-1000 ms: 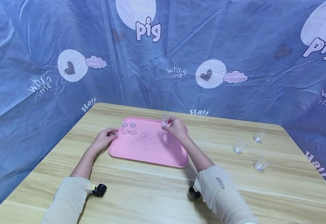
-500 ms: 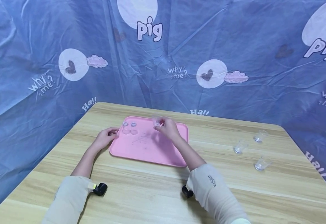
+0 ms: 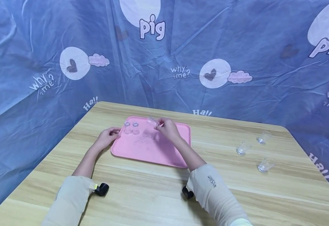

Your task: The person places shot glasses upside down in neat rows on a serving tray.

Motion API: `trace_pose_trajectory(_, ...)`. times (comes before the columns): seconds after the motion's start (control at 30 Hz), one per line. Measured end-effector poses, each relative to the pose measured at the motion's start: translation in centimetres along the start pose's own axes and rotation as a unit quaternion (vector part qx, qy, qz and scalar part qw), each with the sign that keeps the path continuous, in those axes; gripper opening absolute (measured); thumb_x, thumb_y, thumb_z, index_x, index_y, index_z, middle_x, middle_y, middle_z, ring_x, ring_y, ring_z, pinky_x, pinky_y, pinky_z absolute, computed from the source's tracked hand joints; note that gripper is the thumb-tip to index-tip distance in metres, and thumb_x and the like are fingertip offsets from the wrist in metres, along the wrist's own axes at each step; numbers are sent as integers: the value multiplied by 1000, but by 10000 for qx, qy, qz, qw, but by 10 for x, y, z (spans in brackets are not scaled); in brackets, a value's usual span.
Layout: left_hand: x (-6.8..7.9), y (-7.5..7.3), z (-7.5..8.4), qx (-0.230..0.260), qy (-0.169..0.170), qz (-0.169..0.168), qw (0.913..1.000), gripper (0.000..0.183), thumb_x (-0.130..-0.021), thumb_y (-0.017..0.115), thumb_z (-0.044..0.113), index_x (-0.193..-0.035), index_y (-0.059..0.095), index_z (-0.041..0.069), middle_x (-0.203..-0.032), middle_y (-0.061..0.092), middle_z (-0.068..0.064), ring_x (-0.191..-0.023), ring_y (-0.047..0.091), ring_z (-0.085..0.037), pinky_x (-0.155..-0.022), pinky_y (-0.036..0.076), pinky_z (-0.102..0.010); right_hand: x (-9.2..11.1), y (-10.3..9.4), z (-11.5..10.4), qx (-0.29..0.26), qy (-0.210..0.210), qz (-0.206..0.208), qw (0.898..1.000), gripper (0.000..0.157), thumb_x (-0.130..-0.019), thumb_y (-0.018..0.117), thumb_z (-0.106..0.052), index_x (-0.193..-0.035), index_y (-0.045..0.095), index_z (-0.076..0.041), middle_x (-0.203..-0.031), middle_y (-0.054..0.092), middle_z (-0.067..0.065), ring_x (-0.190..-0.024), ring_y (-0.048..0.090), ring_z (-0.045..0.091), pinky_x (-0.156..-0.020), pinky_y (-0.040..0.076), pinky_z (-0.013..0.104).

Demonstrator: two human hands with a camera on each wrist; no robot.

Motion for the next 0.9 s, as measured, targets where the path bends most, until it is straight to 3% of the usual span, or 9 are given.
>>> trace_pose_trajectory(0.4,-2,-3,1,0,3,6,10000,36,-87,56,3,-121,53,-8,-101,58,-19,-94,53,-30,-85,43,-38,-8,0,-4,-367,442,333,9978,26,-75,74,-6,-96,59,1,-87,62,11,-81,57,23,-71,47,31)
trace_pose_trajectory(0.7,-1,-3,0,-22,47,18,10000,36,-87,56,3,-120,53,-9,-101,58,-20,-93,53,-30,-84,44,-38,-16,9,-9,-276,44,525,9982,22,-75,74,-6,-94,68,4,-83,60,11,-76,55,23,-67,47,29)
trace_pose_trajectory(0.9,-2,1,-3,2,-16,14,10000,36,-87,56,3,-121,53,-8,-101,58,-19,-93,53,-29,-82,45,-36,-21,23,-11,-331,-39,439,9985,22,-76,74,-9,-95,70,1,-83,60,10,-75,55,20,-63,46,25)
Point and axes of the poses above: each hand's wrist, its own x-axis away from the middle knuckle, its own y-axis out of the palm, z = x × y, the point moved 5 cm from there along -x, towards the middle knuckle
